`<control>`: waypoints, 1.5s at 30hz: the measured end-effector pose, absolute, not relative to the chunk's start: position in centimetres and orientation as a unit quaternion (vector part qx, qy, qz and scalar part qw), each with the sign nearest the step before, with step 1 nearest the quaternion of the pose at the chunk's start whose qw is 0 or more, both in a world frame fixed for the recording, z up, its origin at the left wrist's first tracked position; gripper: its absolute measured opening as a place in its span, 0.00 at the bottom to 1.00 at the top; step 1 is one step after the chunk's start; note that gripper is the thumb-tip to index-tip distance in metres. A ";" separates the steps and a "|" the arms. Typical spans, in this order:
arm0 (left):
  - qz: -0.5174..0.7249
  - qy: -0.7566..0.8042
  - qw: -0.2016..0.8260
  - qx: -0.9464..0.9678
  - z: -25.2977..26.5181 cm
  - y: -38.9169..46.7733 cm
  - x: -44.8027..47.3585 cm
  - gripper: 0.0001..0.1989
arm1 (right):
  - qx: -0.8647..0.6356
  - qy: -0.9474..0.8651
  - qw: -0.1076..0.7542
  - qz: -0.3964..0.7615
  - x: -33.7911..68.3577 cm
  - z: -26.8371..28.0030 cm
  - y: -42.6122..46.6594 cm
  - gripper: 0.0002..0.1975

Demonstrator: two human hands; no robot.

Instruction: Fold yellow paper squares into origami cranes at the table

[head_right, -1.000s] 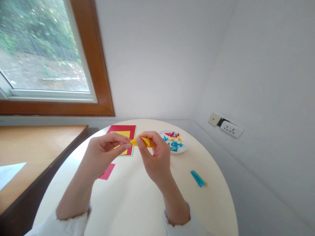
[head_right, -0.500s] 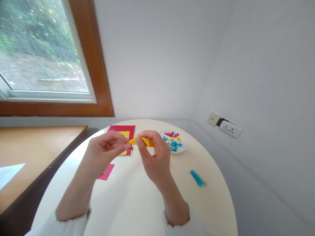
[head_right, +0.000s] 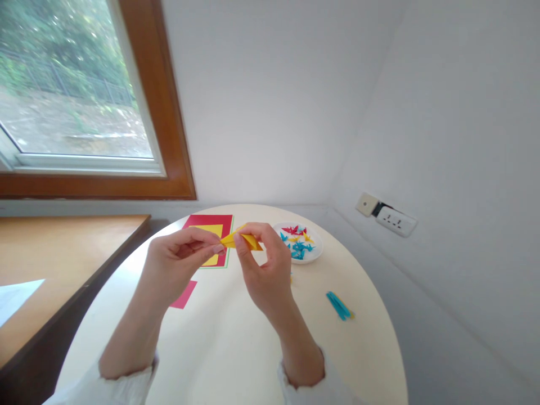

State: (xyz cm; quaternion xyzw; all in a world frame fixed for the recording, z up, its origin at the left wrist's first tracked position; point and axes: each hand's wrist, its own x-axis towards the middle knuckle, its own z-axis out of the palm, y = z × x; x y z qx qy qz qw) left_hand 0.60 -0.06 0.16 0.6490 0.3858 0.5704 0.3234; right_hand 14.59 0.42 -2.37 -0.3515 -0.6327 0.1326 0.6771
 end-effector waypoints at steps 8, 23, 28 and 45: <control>0.562 0.387 0.316 0.660 0.1 -0.3 0.5 0.03 | -0.356 -0.629 0.678 0.130 14.5 -2.5 0.5 0.02; 0.563 0.367 0.341 0.657 0.3 -0.3 0.5 0.06 | -0.353 -0.626 0.684 0.125 14.4 -2.4 0.3 0.01; 0.559 0.378 0.343 0.654 0.4 -0.3 0.4 0.10 | -0.349 -0.631 0.684 0.115 14.3 -2.4 0.3 0.01; 0.563 0.384 0.343 0.646 0.4 -0.3 0.8 0.06 | -0.322 -0.652 0.678 0.107 14.1 -2.6 0.3 0.02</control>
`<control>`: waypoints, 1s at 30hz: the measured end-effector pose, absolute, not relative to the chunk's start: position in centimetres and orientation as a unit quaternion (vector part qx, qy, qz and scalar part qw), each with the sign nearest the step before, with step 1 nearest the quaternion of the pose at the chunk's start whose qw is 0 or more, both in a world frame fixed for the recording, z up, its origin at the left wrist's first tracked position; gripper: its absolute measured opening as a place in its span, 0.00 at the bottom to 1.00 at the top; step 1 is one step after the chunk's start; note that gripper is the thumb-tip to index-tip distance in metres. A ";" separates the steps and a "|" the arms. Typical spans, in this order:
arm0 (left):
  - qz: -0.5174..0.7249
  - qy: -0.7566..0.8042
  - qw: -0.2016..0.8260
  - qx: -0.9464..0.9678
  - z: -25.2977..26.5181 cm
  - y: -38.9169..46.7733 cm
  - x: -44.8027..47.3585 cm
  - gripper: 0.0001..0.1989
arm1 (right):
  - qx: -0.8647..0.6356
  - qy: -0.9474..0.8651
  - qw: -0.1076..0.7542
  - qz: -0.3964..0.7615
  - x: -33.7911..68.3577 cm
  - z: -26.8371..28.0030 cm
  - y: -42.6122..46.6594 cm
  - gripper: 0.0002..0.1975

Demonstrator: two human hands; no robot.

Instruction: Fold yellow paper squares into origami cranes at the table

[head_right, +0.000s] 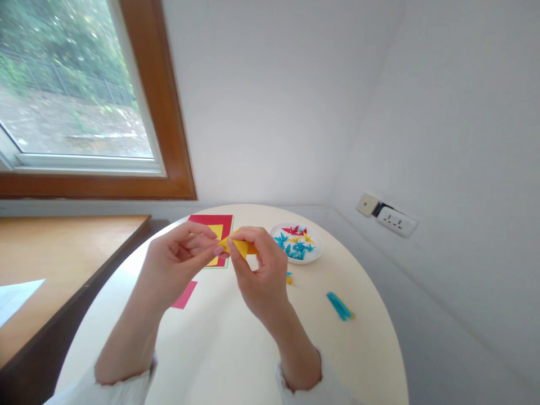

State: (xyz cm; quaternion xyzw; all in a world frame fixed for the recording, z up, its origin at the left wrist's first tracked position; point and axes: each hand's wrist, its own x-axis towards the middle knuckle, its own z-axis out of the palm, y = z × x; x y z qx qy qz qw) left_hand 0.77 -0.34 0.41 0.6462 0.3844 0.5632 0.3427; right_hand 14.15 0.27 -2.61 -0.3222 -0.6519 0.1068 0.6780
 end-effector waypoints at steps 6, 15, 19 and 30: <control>0.564 0.376 0.334 0.655 0.3 -0.3 0.7 0.06 | -0.324 -0.649 0.679 0.108 14.1 -2.7 0.3 0.02; 0.563 0.367 0.335 0.661 0.3 -0.5 0.7 0.05 | -0.326 -0.646 0.683 0.100 14.0 -2.8 0.4 0.03; 0.558 0.365 0.336 0.665 0.2 -0.5 0.7 0.04 | -0.331 -0.644 0.684 0.091 14.0 -2.8 0.3 0.03; 0.557 0.354 0.337 0.671 -0.2 -0.3 0.7 0.03 | -0.340 -0.645 0.681 0.069 14.0 -3.1 0.6 0.03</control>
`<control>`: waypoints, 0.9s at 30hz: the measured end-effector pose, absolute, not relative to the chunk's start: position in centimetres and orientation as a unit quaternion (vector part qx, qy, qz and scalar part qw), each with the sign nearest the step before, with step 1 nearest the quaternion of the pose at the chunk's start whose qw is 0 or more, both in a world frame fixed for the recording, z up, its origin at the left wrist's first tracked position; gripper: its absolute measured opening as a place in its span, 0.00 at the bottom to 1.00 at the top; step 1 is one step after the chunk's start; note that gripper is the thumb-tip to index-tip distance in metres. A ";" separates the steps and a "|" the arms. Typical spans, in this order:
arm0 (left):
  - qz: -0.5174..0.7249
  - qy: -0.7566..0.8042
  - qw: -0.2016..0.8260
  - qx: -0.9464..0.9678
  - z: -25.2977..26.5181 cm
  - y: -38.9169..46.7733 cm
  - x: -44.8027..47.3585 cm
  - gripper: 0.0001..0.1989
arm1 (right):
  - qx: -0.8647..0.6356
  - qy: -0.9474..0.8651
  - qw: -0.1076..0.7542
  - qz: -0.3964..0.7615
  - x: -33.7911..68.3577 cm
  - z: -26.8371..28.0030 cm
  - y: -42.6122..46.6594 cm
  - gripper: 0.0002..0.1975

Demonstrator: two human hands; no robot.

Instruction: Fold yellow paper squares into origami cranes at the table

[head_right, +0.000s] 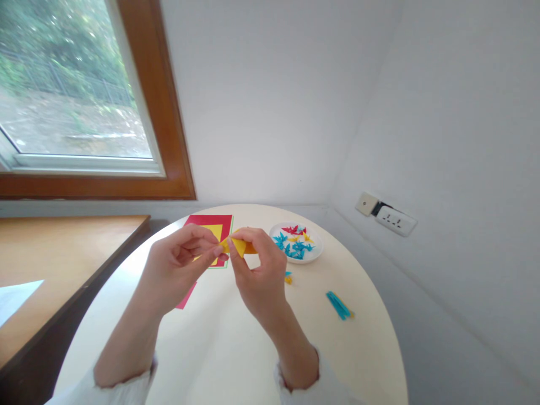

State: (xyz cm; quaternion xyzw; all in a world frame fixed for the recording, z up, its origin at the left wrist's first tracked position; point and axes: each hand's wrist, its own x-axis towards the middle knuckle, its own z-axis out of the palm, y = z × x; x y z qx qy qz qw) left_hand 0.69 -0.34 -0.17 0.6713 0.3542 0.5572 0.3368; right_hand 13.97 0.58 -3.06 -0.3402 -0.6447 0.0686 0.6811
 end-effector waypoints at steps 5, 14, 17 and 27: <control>0.560 0.356 0.331 0.671 -0.3 -0.2 0.8 0.04 | -0.339 -0.650 0.678 0.051 13.9 -3.1 0.7 0.03; 0.571 0.353 0.307 0.675 -0.4 0.3 0.8 0.04 | -0.347 -0.678 0.647 0.019 13.8 -2.6 0.4 0.02; 0.582 0.357 0.297 0.667 -0.3 0.3 0.7 0.05 | -0.341 -0.688 0.641 -0.021 13.9 -2.4 0.5 0.04; 0.601 0.387 0.276 0.642 -0.1 0.2 0.5 0.06 | -0.341 -0.688 0.635 -0.086 14.3 -2.5 0.8 0.06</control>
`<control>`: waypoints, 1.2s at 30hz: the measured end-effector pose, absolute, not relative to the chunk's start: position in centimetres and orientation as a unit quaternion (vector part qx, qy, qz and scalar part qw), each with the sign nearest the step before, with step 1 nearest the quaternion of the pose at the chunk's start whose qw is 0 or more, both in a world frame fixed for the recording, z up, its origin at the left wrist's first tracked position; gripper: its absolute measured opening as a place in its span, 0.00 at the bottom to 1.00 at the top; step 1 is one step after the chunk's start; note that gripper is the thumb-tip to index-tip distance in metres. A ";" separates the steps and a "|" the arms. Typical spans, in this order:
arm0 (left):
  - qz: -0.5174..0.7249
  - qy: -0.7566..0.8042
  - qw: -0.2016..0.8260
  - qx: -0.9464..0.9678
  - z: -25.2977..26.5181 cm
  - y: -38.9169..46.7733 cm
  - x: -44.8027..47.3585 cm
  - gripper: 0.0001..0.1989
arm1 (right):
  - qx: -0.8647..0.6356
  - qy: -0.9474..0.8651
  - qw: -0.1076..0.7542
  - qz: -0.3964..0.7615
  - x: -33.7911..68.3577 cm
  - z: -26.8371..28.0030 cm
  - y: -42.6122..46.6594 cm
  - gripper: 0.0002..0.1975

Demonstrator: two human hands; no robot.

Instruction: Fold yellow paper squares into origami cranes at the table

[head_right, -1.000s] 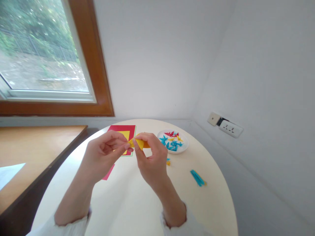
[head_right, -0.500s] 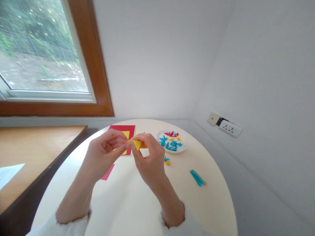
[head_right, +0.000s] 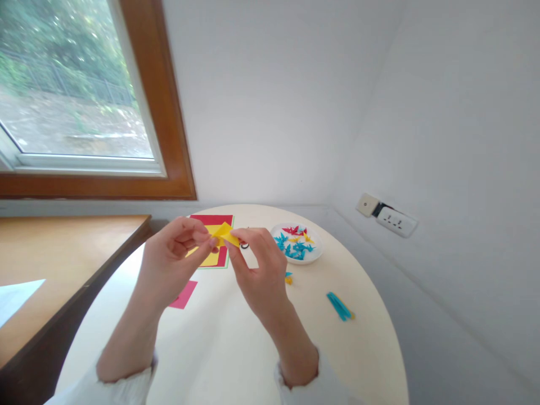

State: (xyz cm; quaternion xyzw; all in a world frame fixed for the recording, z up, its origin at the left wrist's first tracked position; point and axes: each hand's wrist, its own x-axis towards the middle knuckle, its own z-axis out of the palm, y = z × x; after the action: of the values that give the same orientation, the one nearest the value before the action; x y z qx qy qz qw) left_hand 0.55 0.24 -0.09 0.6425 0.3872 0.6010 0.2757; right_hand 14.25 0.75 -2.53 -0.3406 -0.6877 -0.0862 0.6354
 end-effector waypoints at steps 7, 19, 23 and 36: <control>0.572 0.393 0.261 0.671 -0.5 0.6 0.4 0.05 | -0.328 -0.705 0.621 -0.093 14.1 -2.7 0.7 0.06; 0.542 0.405 0.184 0.713 -0.5 0.7 0.3 0.08 | -0.322 -0.713 0.620 -0.054 14.0 -2.9 1.0 0.10; 0.506 0.377 0.124 0.766 -0.4 1.0 -0.1 0.09 | -0.350 -0.690 0.633 0.026 14.0 -3.0 1.2 0.08; 0.557 0.354 0.167 0.732 -0.6 1.0 -0.3 0.04 | -0.329 -0.669 0.626 0.228 14.7 -3.1 1.3 0.07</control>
State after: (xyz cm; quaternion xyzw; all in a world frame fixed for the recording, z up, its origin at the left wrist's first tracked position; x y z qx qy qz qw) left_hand -0.31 1.01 -0.61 0.7323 0.3543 0.5571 0.1668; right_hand 14.66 1.33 -3.07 -0.3294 -0.6691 0.2283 0.6258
